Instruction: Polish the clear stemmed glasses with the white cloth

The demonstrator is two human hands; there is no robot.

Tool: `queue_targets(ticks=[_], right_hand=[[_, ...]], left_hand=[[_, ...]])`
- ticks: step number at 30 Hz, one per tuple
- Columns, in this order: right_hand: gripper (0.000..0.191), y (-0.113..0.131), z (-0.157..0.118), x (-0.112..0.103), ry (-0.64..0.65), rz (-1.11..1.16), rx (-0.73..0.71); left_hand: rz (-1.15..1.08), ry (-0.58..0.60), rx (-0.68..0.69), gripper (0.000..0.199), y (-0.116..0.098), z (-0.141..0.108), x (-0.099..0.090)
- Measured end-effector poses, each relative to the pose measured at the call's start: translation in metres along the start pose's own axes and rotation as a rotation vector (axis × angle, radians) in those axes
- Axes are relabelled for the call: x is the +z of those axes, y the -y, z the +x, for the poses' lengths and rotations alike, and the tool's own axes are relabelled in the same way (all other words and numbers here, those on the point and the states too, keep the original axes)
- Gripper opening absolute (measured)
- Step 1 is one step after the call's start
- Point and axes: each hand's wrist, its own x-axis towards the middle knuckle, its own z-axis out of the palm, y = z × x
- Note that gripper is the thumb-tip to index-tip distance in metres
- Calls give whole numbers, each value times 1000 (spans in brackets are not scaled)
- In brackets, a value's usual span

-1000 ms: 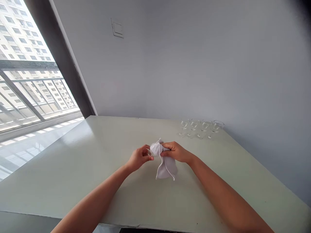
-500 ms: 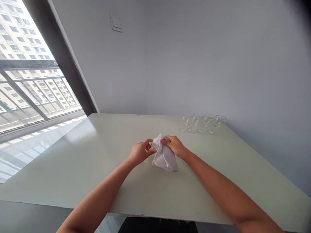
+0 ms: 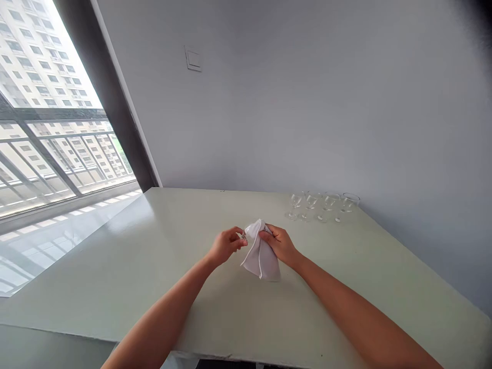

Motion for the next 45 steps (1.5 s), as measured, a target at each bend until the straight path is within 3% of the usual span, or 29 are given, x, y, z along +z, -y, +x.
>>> queue_targets(ticks=[4, 6, 7, 8, 10, 13, 15, 18, 21, 24, 27, 30, 34, 41, 45], right_hand=[[36, 17, -4, -7, 223, -45, -26], [35, 18, -5, -8, 262, -32, -13], [35, 16, -4, -7, 233, -19, 2], [36, 12, -4, -5, 174, -4, 22], [38, 2, -2, 0, 6, 26, 69], [43, -12, 1, 11, -225, 110, 116], [44, -16, 0, 17, -280, 179, 138], [41, -8, -4, 20, -197, 166, 138], [32, 14, -11, 8, 10, -7, 27], [24, 43, -17, -13, 261, -190, -124], [22, 65, -22, -32, 528, -269, -199], [23, 74, -24, -43, 619, -286, -208], [27, 68, -20, -56, 446, -281, -223], [31, 44, -6, -84, -171, -249, -99], [34, 40, -2, -78, -287, -231, -41]], left_hand=[[-449, 410, -78, 44, 5, 1, -8], [-477, 505, -88, 49, 7, 0, -11], [-434, 497, -88, 49, 6, -1, -11], [-348, 442, -83, 47, 5, -2, -10], [-52, 221, -39, 39, 0, -4, -4], [488, -110, 133, 30, -9, -7, 6], [715, -189, 229, 27, -11, -9, 9], [731, -179, 206, 24, -11, -9, 5], [350, 34, 86, 32, -10, -10, -6], [-194, 406, -9, 43, -11, -14, -12], [-563, 707, -106, 53, -10, -19, -7], [-786, 866, -211, 54, -6, -23, 6], [-917, 847, -263, 50, 1, -22, 16], [-983, 663, -148, 44, 13, -12, 5], [-968, 629, -128, 43, 16, -11, 2]])
